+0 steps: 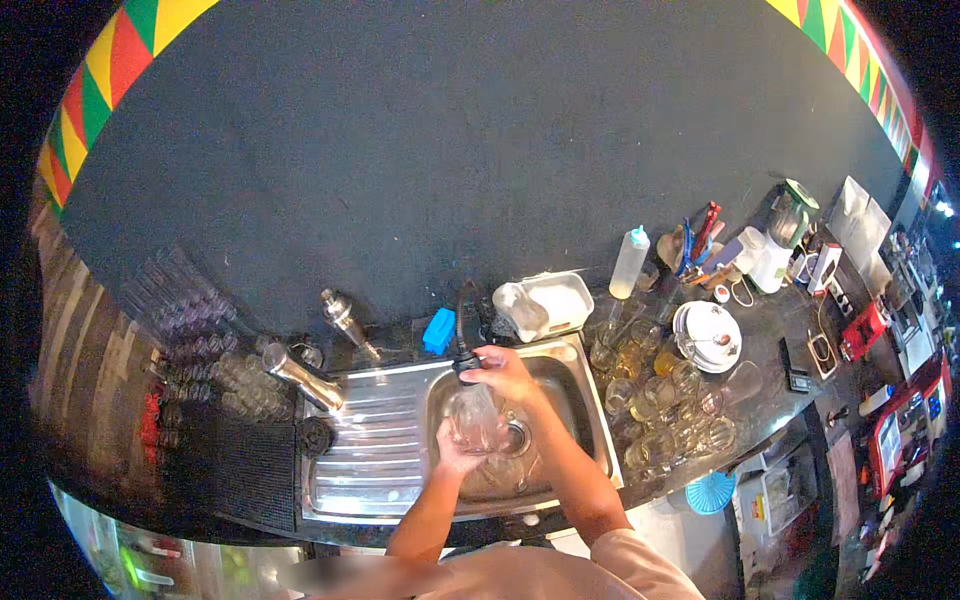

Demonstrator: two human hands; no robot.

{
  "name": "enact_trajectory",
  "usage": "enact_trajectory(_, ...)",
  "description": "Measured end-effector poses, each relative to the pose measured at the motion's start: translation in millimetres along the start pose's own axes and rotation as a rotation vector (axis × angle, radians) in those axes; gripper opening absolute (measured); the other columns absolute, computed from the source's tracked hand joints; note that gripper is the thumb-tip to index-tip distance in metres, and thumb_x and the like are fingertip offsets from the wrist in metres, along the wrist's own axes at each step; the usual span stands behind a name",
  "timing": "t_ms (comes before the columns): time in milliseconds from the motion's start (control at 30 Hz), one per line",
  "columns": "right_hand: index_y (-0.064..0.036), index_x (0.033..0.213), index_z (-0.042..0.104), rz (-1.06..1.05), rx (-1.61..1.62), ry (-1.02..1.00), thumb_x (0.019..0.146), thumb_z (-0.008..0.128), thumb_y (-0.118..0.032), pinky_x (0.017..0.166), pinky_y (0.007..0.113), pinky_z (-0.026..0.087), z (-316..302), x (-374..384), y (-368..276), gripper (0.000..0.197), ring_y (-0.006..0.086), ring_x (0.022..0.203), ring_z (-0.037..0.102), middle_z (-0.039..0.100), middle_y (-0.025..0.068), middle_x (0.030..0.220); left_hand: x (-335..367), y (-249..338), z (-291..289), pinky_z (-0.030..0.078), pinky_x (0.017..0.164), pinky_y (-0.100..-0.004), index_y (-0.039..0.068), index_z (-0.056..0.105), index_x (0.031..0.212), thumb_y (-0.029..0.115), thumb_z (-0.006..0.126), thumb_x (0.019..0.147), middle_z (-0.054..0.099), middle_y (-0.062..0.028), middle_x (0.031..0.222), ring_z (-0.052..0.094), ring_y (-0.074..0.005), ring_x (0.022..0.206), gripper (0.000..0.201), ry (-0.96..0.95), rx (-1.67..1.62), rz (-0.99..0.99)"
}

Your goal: Washing, rinsing, and drying glassware at a bar sink.

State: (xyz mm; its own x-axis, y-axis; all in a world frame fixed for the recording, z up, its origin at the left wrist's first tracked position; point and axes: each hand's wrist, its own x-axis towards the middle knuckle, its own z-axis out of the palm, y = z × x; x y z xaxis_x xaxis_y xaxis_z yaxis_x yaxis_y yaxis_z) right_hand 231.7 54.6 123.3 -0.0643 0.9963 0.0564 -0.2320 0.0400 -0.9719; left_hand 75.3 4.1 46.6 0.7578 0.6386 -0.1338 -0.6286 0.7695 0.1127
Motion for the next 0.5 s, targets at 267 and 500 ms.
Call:
enact_trajectory(267, -0.0019, 0.091, 0.061, -0.047, -0.139, -0.047, 0.066, 0.073, -0.004, 0.065, 0.024, 0.046, 11, 7, 10, 0.028, 0.0086, 0.071, 0.058, 0.063, 0.0032, 0.079, 0, 2, -15, 0.043, 0.085, -0.0475, 0.0, 0.048, 0.115, 0.036, 0.052, 0.079, 0.056, -0.0194, 0.106, 0.055, -0.0349, 0.096, 0.051, 0.13, 0.25, -0.044)
enact_trajectory(500, 0.0028, 0.096, 0.057, -0.036, -0.098, -0.006, 0.064, 0.076, -0.008, 0.066, 0.025, 0.045, 9, 11, 17, 0.038, 0.0107, 0.075, 0.057, 0.062, 0.0068, 0.083, 3, 2, -50, 0.043, 0.086, -0.0484, -0.002, 0.048, 0.113, 0.034, 0.051, 0.079, 0.057, -0.0198, 0.103, 0.056, -0.0364, 0.096, 0.05, 0.337, 0.335, -0.001)
